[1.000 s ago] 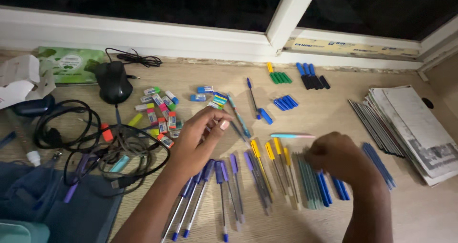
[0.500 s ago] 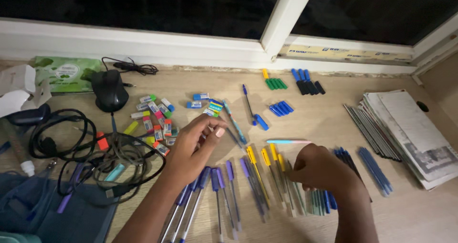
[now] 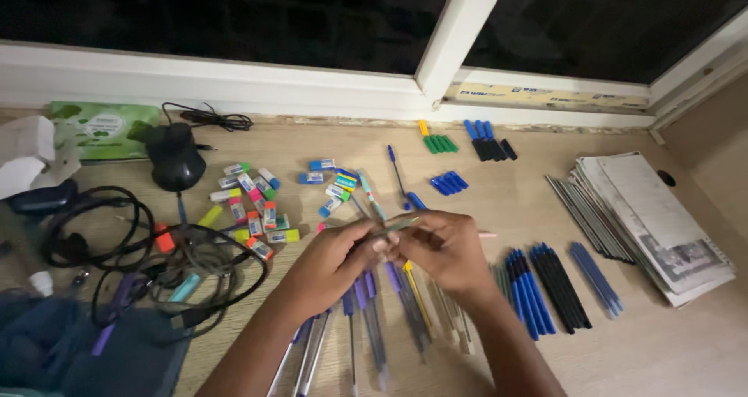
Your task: The person assembles ballpoint pens by hand on a floor surface. They pick up pen barrels and matching colored caps, then screw the caps onto the barrels one by one. The person works through a large collection of pens, organizing them into neat rows by color as they are completed.
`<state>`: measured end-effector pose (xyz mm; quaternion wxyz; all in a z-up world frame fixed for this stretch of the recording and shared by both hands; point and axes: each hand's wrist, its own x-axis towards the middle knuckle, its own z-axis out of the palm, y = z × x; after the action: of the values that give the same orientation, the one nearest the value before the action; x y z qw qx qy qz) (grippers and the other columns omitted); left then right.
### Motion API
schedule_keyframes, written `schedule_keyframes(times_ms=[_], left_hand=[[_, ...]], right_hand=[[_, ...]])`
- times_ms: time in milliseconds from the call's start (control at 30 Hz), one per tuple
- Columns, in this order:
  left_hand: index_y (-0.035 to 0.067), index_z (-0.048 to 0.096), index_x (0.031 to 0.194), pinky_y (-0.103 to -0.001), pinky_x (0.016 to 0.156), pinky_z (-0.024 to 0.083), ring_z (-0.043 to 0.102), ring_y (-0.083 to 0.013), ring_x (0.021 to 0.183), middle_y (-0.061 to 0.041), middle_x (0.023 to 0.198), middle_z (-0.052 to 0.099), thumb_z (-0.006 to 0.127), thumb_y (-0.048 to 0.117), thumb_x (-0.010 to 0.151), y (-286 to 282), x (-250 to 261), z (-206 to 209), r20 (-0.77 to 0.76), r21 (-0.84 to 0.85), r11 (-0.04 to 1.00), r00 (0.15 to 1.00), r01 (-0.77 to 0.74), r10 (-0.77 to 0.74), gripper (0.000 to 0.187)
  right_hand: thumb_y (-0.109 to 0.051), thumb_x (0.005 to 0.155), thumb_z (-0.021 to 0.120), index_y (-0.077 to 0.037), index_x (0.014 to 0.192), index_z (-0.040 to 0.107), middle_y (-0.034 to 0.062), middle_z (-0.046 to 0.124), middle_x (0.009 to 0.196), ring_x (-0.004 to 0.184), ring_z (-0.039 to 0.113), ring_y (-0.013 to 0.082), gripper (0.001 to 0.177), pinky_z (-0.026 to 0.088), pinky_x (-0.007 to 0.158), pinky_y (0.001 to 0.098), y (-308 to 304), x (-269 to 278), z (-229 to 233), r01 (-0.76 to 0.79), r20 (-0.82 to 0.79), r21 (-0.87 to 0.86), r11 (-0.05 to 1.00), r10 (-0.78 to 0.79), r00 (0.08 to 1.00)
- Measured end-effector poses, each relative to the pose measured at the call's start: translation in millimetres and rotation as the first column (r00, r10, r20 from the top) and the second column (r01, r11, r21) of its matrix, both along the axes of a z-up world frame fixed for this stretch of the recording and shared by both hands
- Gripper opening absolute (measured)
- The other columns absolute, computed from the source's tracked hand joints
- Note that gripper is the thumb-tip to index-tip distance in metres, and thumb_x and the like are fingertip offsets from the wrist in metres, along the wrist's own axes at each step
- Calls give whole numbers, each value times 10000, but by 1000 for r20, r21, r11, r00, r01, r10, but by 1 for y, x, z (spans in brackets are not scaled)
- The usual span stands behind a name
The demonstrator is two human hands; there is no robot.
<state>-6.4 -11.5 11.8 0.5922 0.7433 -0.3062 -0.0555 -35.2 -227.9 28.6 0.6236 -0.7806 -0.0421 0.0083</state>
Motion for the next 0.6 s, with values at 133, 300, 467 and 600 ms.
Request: schedule_keyframes(times_ms=[133,300,467,600], left_hand=[[57,671,1095,-361,625,493,652,-223,639,-126,758,681,540,234,1028,6,8,-1,49,-66,992,992,-110,114,231],[77,680,1110,-368,584,462,559,-237,571,-138,677,614,545,226,1026,11,5,3,-22,-78,985,988,-155,153,218],[71,656,1093,-392,571,431,548,-254,558,-164,665,565,544,223,1021,16,9,4,-9,-36,984,984,-177,177,203],[46,621,1075,-392,604,454,595,-287,634,-160,717,617,567,232,1033,17,13,-2,86,-106,976,976,-191,200,198]], right_hand=[[-72,928,655,6,1182,729,89,768,917,788,718,158,276,610,758,306,-61,47,3,71,167,-53,996,-61,984],[-109,931,721,-56,1049,804,187,759,985,876,713,309,154,561,801,385,-141,155,-13,472,516,-710,522,-70,854],[-110,811,718,-96,1063,795,167,762,965,876,746,308,264,584,821,400,-171,214,-35,302,336,-804,512,-28,941],[-202,772,791,-96,1083,801,175,760,999,900,721,356,329,584,843,426,-173,232,-28,248,257,-938,240,6,966]])
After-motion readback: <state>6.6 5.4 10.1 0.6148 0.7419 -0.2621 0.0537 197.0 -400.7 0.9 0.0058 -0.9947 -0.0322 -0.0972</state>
